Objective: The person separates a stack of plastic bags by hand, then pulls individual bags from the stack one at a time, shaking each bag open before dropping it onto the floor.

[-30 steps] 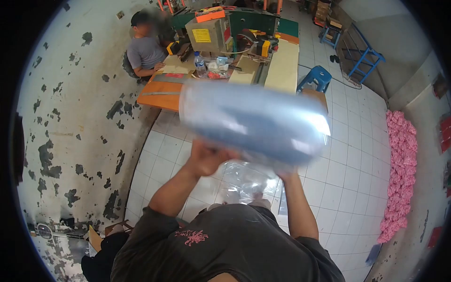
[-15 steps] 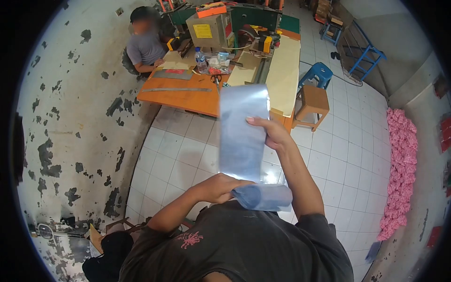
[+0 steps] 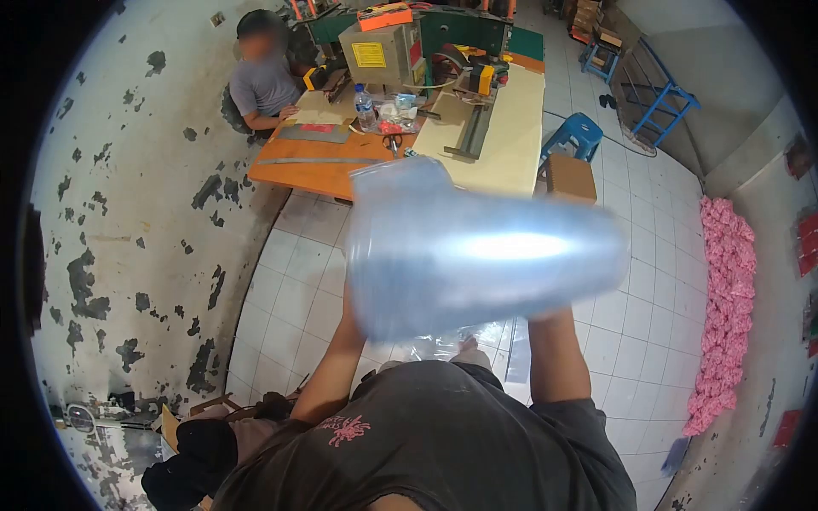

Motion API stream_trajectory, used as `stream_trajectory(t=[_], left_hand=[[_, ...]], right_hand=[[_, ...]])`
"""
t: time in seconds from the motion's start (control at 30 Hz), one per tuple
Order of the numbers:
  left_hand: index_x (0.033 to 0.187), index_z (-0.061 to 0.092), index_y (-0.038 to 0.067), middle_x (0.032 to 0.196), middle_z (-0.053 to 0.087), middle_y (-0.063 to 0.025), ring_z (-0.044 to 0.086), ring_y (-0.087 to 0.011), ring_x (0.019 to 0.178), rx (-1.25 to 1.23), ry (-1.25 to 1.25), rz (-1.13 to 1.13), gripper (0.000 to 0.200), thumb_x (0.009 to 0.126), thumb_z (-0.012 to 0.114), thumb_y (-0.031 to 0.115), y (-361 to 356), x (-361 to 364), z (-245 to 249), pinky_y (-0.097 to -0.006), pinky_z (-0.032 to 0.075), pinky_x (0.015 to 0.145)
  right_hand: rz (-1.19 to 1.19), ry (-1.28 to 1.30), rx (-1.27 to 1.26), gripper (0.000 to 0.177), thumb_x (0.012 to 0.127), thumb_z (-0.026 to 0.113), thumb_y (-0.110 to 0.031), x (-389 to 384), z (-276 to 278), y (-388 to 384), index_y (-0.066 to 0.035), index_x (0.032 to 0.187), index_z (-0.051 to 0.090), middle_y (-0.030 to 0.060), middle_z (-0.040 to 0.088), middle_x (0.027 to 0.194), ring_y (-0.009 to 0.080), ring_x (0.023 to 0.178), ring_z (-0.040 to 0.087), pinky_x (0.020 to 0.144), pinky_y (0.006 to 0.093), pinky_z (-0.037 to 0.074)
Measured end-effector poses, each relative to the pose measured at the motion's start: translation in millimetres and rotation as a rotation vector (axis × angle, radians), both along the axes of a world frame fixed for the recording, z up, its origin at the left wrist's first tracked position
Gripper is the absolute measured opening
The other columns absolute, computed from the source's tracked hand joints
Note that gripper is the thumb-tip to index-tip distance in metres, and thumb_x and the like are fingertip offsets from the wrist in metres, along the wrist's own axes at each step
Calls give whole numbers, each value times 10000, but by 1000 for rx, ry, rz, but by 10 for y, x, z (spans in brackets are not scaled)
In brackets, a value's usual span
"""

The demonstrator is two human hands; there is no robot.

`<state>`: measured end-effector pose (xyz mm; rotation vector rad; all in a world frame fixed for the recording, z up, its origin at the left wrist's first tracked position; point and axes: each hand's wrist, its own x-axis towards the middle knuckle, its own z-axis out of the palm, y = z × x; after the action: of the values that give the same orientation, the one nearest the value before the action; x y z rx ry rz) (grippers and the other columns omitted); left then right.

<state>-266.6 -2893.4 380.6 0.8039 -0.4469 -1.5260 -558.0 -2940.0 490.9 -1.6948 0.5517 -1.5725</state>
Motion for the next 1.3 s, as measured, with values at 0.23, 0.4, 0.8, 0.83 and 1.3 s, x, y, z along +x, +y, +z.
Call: stream_trajectory(t=[0.23, 0.4, 0.8, 0.83, 1.3], left_hand=[[1380, 406, -31, 1358, 504, -197, 523, -307, 1229, 32, 171, -116, 785, 898, 564, 567, -511, -99, 588, -442, 436, 1033], [1263, 519, -2, 1191, 616, -145, 612, -273, 1086, 185, 72, -263, 509, 864, 663, 281, -856, -45, 849, -417, 493, 957], [1174, 576, -21, 1010, 685, -123, 683, -215, 887, -710, -239, -148, 345, 861, 663, 96, -407, -303, 1843, -343, 555, 776], [1174, 589, -26, 1026, 695, -135, 695, -230, 874, -816, -262, -239, 342, 857, 652, 85, -301, -326, 1862, -340, 555, 767], [1070, 642, -3, 1023, 686, -72, 628, -146, 959, -245, -594, -441, 270, 838, 735, 98, 263, -292, 1032, -307, 502, 866]], right_hand=[[516, 34, 376, 367, 699, 783, -159, 65, -96, 520, -2, 1008, 660, 111, 677, 927, 231, 738, 664, 678, 343, 521], [505, 286, 195, 272, 677, 752, -189, 140, 66, 599, 18, 839, 681, 147, 649, 712, 279, 633, 653, 616, 328, 489], [91, -588, 715, 525, 1011, 392, -418, 32, -756, -4, 0, 1319, 470, 206, 539, 1301, 275, 1236, 510, 1020, 446, 431], [20, -512, 920, 504, 1012, 399, -379, 77, -836, 10, 0, 1339, 456, 190, 529, 1318, 270, 1246, 502, 986, 433, 467], [387, -577, 1454, 527, 997, 409, -395, 457, -2682, 291, 15, 1320, 472, 162, 576, 1249, 291, 1117, 585, 938, 437, 505]])
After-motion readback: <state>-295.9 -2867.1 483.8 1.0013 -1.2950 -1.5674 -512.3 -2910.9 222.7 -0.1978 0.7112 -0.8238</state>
